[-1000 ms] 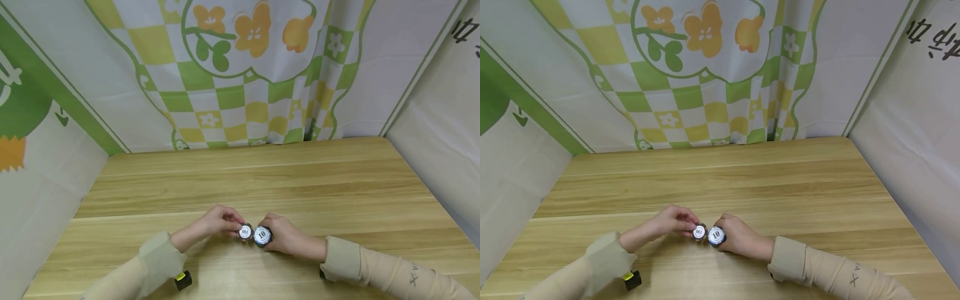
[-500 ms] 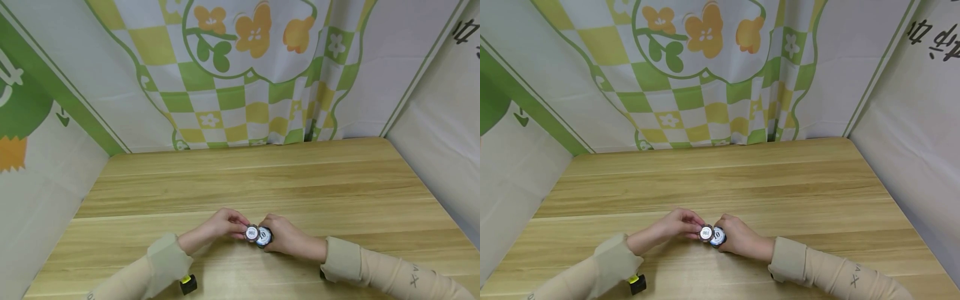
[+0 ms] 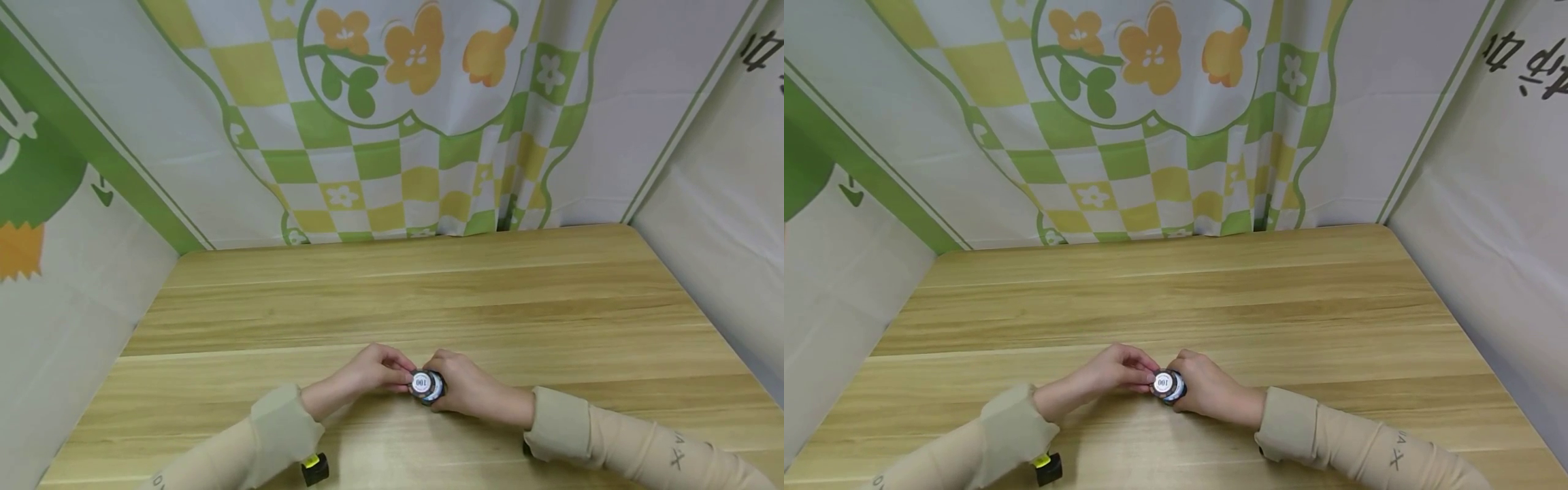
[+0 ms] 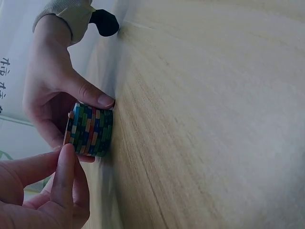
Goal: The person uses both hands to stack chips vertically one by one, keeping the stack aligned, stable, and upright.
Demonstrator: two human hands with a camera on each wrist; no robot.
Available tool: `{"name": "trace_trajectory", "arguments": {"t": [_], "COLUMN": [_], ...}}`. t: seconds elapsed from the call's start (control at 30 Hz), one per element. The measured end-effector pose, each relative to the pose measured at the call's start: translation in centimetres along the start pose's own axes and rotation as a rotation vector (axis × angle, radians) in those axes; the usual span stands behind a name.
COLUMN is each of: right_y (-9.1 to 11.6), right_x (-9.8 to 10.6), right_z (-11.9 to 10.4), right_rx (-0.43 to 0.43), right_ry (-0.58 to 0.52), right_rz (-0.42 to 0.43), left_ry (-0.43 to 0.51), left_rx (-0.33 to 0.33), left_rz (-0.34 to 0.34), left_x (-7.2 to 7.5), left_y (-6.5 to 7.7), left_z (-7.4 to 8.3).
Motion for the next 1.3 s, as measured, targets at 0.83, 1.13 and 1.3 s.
{"name": "trace_trajectory", "arguments": {"t": [0.83,1.13,1.3], "right_y": [0.01,0.02,0.03], "right_x": [0.24,0.09,0.04], "right_z": [-0.19,-0.10,-0.08], "right_rx": [0.029,0.030,0.029], "right_ry": [0.012,0.008,0.006], "right_rz": [0.035,0.028,0.028], "left_ry": [-0.130,-0.126,-0.131], "left_rx": [-0.051,-0.063,-0.060], "left_rz": [0.084,0.071,0.072], "left_x": [-0.72,-0.90,-0.88], "left_y": [-0.04,0.04,0.03], "left_z": [0.89,0.96,0.89]}}
Point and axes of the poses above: each hand's wrist, its own y-axis away from the middle knuckle, its own x-axis out of the back of the hand, z = x × y, the point moved 10 cm from there along -y, towards the middle knuckle, and after that the axes turned 12 degrees about y, right-handed, at the moved point
